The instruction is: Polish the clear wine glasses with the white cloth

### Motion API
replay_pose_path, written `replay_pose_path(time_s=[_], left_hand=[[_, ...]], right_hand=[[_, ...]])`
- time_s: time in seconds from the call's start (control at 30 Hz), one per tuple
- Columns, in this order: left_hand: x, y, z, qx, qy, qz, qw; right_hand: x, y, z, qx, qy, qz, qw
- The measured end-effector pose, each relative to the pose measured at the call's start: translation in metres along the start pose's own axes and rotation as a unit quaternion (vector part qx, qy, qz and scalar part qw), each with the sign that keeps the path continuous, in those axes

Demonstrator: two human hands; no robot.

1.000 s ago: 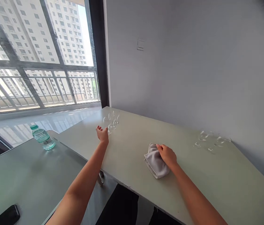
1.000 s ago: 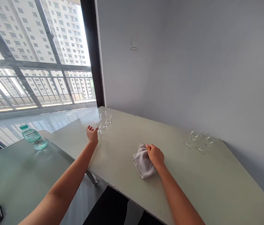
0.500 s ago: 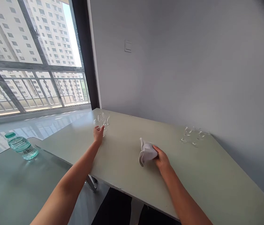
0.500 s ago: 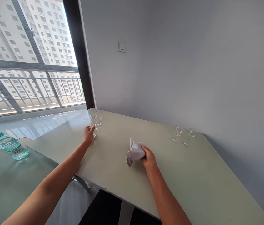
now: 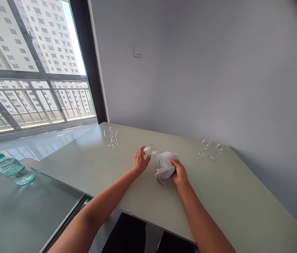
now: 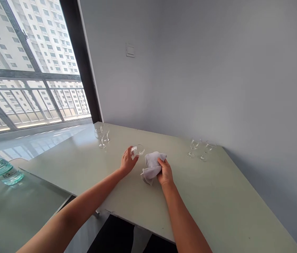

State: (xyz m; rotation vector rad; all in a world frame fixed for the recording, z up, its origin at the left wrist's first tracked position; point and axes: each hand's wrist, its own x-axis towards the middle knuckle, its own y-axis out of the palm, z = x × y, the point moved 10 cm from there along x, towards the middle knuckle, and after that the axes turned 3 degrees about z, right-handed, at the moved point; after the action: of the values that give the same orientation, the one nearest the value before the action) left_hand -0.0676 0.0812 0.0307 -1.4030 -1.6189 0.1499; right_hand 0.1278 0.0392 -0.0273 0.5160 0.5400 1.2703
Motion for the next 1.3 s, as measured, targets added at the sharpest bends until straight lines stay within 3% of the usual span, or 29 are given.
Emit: replay_pose_path(time_s=[0.17, 0.53, 1.3], left_hand=[[-0.0081, 0.0046, 0.0008, 0.026, 0.043, -0.019, 0.999], [-0.0088, -0.0042, 0.0038, 0.013, 0.049, -0.058, 0.997], [-0.0077, 0.0004, 0.0047, 0.0, 0.038, -0.046, 0.998]], right_hand=[[0.0045, -0.0034, -0.0099, 0.014, 0.015, -0.012, 1.0], [0.0018, -0.0024, -0.0104, 0.019, 0.027, -0.009, 0.999], [0.0, -0.0049, -0.0107, 0.018, 0.045, -0.006, 0.999]])
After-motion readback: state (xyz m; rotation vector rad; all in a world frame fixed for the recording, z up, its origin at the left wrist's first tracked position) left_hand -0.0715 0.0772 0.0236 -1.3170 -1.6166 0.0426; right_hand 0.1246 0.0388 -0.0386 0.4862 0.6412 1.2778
